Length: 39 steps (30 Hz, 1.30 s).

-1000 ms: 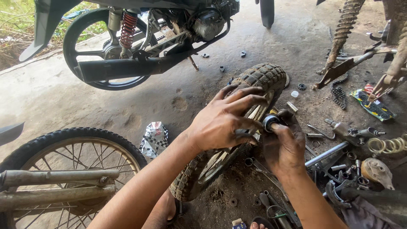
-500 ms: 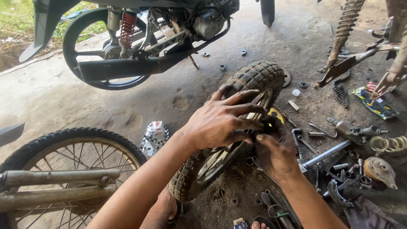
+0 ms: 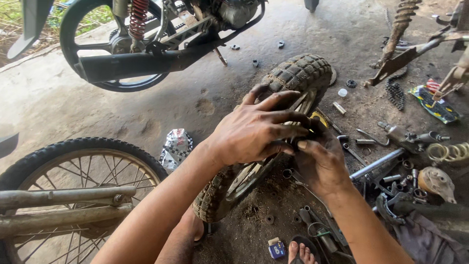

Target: The person removes components from the center of a motorcycle wheel hub, handles a small metal bearing with a pair of pliers, and wipes the interior of the hub using a cloth.

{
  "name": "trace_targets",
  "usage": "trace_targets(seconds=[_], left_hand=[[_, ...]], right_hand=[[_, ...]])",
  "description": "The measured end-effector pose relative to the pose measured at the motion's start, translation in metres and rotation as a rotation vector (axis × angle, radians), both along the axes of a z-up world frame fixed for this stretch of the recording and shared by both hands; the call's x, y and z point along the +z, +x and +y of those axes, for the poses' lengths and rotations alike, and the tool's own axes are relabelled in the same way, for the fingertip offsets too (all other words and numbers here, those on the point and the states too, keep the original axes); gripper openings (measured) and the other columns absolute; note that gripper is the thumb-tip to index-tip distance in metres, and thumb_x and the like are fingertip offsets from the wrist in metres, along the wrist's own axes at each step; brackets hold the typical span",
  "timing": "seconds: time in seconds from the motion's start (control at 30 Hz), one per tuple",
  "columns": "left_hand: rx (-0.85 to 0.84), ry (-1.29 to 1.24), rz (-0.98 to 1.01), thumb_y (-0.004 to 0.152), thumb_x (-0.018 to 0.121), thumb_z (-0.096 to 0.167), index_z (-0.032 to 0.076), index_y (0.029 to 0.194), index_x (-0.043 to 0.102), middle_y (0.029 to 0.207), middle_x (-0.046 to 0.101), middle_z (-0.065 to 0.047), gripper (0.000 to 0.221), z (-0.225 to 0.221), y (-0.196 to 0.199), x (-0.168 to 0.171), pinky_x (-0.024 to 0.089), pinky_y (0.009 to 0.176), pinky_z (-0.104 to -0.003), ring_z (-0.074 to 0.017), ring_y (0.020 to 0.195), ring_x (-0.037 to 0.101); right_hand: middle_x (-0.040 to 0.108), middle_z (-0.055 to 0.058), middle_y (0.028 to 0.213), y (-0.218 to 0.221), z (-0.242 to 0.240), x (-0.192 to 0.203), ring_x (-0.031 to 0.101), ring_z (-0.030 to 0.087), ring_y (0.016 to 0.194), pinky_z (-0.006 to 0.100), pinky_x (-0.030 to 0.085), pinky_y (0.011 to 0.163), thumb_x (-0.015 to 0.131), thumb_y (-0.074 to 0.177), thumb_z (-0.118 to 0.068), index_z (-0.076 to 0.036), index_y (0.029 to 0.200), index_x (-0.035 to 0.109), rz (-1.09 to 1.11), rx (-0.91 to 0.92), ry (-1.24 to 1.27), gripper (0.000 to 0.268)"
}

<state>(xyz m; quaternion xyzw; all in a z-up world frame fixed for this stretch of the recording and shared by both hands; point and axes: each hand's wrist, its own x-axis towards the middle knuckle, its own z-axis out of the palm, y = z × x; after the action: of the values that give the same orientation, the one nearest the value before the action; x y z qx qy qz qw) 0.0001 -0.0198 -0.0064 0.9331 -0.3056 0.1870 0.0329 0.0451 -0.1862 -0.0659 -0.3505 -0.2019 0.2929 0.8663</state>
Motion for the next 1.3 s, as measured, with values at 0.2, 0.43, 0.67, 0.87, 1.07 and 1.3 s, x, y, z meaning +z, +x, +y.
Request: trace_targets(seconds=[0.2,0.43,0.67,0.87,1.07,1.3], left_hand=[[0.084,-0.073,-0.061,0.059,0.071,0.058,0.019,0.093,0.052,0.107,0.053,-0.003,0.055,-0.010,-0.003,0.004,0.031,0.091,-0.043,-0.0242,0.109,0.043],[0.074,-0.047,-0.079,0.053,0.076,0.058,0.015,0.099,0.050,0.108,0.052,-0.004,0.068,-0.013,-0.002,0.005,0.029,0.094,-0.044,-0.0248,0.109,0.043],[0.090,-0.074,-0.149,0.063,0.067,0.046,0.009,0.092,0.048,0.097,0.054,-0.007,0.051,-0.021,-0.006,0.006,0.034,0.089,-0.040,-0.0257,0.098,0.047],[0.026,-0.121,-0.062,0.064,0.068,0.050,0.015,0.091,0.050,0.105,0.053,-0.005,0.047,-0.018,-0.007,0.009,0.028,0.095,-0.046,-0.0238,0.104,0.047],[-0.057,-0.030,0.047,0.070,0.066,0.049,0.034,0.113,0.055,0.129,0.048,0.002,0.047,-0.012,-0.003,0.007,0.020,0.099,-0.060,-0.0279,0.127,0.031],[0.676,-0.368,0.161,0.064,0.079,0.059,0.016,0.138,-0.001,0.146,0.010,-0.018,0.117,-0.006,0.005,0.003,0.023,0.099,-0.061,-0.0393,0.133,0.013]], right_hand=[[0.058,0.007,0.095,-0.016,0.005,-0.019,0.054,0.022,0.088,0.027,0.048,0.056,0.065,0.073,-0.002,-0.009,0.093,0.056,0.007,-0.199,0.078,0.022],[0.058,0.007,0.092,-0.022,0.007,-0.028,0.054,0.018,0.082,0.022,0.041,0.048,0.067,0.067,-0.003,-0.012,0.095,0.055,0.081,-0.315,0.009,0.032],[0.061,0.005,0.093,-0.032,0.014,-0.019,0.057,0.022,0.094,0.036,0.052,0.073,0.070,0.066,-0.005,-0.009,0.095,0.056,0.015,-0.377,-0.024,0.032],[0.059,0.005,0.095,-0.022,0.001,-0.012,0.055,0.020,0.090,0.031,0.047,0.072,0.071,0.067,-0.007,-0.009,0.096,0.055,-0.102,-0.263,-0.020,0.033],[0.055,0.005,0.092,0.007,-0.025,-0.025,0.054,0.020,0.086,0.032,0.051,0.066,0.069,0.066,-0.011,-0.010,0.095,0.050,-0.304,-0.156,-0.248,0.035],[0.062,0.013,0.098,0.027,-0.047,-0.096,0.059,0.024,0.091,0.028,0.054,0.063,0.064,0.071,-0.006,-0.007,0.092,0.063,0.027,-0.298,-0.304,0.021]])
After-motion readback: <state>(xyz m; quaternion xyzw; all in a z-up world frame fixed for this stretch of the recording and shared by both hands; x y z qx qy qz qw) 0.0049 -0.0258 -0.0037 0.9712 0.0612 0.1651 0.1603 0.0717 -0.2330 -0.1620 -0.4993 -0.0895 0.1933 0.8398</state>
